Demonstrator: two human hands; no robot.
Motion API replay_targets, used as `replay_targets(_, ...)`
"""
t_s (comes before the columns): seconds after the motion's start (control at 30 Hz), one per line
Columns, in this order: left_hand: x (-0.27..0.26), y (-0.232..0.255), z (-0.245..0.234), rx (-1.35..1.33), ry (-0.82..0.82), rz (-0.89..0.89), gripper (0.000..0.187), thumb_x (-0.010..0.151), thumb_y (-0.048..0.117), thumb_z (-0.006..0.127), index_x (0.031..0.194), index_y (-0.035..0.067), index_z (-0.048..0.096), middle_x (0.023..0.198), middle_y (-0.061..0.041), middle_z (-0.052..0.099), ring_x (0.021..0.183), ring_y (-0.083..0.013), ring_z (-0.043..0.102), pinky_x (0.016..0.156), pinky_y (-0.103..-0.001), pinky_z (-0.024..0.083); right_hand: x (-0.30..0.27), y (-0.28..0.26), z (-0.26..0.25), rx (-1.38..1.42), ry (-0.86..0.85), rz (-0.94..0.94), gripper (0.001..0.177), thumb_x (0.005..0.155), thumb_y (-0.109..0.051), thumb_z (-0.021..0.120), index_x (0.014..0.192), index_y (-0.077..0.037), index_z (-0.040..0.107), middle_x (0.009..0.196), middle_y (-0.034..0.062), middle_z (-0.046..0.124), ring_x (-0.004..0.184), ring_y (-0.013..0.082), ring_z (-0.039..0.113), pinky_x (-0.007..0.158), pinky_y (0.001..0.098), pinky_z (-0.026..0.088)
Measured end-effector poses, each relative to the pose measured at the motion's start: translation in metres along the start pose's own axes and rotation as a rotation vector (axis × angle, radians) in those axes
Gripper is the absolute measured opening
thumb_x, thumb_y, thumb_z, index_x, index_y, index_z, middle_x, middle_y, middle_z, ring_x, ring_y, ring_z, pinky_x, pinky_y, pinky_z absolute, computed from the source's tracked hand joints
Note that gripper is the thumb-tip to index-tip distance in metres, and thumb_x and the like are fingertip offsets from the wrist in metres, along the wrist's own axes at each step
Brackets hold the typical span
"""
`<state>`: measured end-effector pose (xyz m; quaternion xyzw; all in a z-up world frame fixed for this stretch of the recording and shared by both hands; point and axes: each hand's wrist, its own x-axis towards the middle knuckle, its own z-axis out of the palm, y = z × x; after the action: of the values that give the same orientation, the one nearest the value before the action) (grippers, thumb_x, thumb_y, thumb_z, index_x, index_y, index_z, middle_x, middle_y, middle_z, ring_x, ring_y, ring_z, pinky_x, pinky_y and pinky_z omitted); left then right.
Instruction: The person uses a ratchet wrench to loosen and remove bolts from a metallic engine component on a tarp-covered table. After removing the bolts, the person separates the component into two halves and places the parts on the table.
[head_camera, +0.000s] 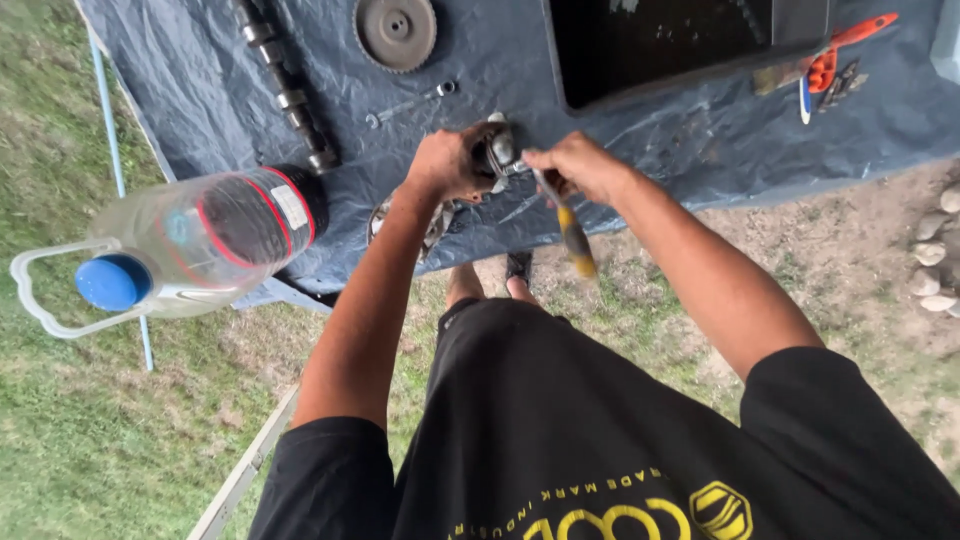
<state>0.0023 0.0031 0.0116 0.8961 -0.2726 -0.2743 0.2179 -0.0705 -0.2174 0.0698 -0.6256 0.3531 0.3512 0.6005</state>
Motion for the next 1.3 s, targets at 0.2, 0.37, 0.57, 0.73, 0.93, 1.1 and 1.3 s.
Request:
replay_targets(0.2,-0.005,0.007,-0.012,-0.025,-0.015,0.003,0.081,0.061,0.046,0.081,0.137,0.039,0.058,0.091,-0.01,0.078,0.087,-0.0405,0.076,0.086,-0.053,0.06,0.039,0.023,-0.008,-0.135,0.006,-0.224,0.054,0.076,0.002,0.087,0.122,0.01,0.062,0.091,0.0248,0.068,0.073,0.0346,0.075,0.06,0.0451,0.067)
replay_targets(0.37,0.003,-0.002,-0.007,-0.013,-0.031,-0.006,0.081,0.061,0.048,0.081,0.138,0.04,0.057,0.089,-0.011,0.077,0.088,-0.039,0.076,0.085,-0.052,0.06,0.015,0.005,0.005,0.158,0.001,-0.051,0.031,0.086,-0.017,0.082,0.092,0.008,0.065,0.072,0.0267,0.068,0.058,0.0343,0.074,0.054,0.0481,0.066)
replay_targets(0.57,0.0,0.005,-0.014,0.004,-0.056,-0.006,0.082,0.063,0.05,0.08,0.14,0.04,0.055,0.089,-0.013,0.077,0.089,-0.0397,0.076,0.086,-0.052,0.06,0.02,0.007,0.0,0.046,-0.002,-0.151,0.027,0.081,-0.011,0.088,0.091,0.005,0.068,0.072,0.0235,0.069,0.06,0.0323,0.074,0.055,0.0445,0.066)
replay_targets(0.73,-0.002,-0.002,0.0,0.023,-0.105,-0.039,0.084,0.064,0.051,0.08,0.142,0.043,0.052,0.09,-0.011,0.078,0.092,-0.0378,0.076,0.088,-0.051,0.061,0.03,0.024,0.002,0.079,0.042,-0.097,0.043,0.087,-0.035,0.086,0.077,0.002,0.066,0.061,0.0175,0.065,0.049,0.0259,0.07,0.048,0.0398,0.062)
replay_targets(0.93,-0.002,0.01,-0.016,-0.031,-0.055,-0.032,0.081,0.065,0.047,0.08,0.142,0.041,0.053,0.09,-0.015,0.077,0.089,-0.0422,0.075,0.086,-0.053,0.06,0.019,0.009,0.0,-0.016,0.019,-0.177,0.043,0.081,-0.006,0.087,0.115,0.007,0.064,0.078,0.0241,0.068,0.065,0.0331,0.075,0.062,0.0452,0.067)
replay_targets(1.1,0.004,-0.001,-0.006,-0.001,-0.066,-0.046,0.082,0.063,0.052,0.08,0.14,0.045,0.052,0.089,-0.013,0.077,0.089,-0.0401,0.076,0.086,-0.052,0.061,0.053,0.026,0.0,0.047,0.119,-0.123,0.045,0.085,-0.035,0.088,0.08,0.005,0.066,0.059,0.0213,0.062,0.049,0.0308,0.07,0.049,0.0461,0.063)
replay_targets(1.3,-0.002,0.005,-0.01,-0.055,-0.033,-0.058,0.08,0.065,0.048,0.08,0.14,0.043,0.054,0.09,-0.014,0.077,0.089,-0.0415,0.075,0.087,-0.052,0.06,0.013,0.004,0.0,0.02,0.039,-0.127,0.036,0.082,-0.009,0.085,0.111,0.001,0.067,0.079,0.0188,0.068,0.066,0.0303,0.076,0.062,0.0423,0.067)
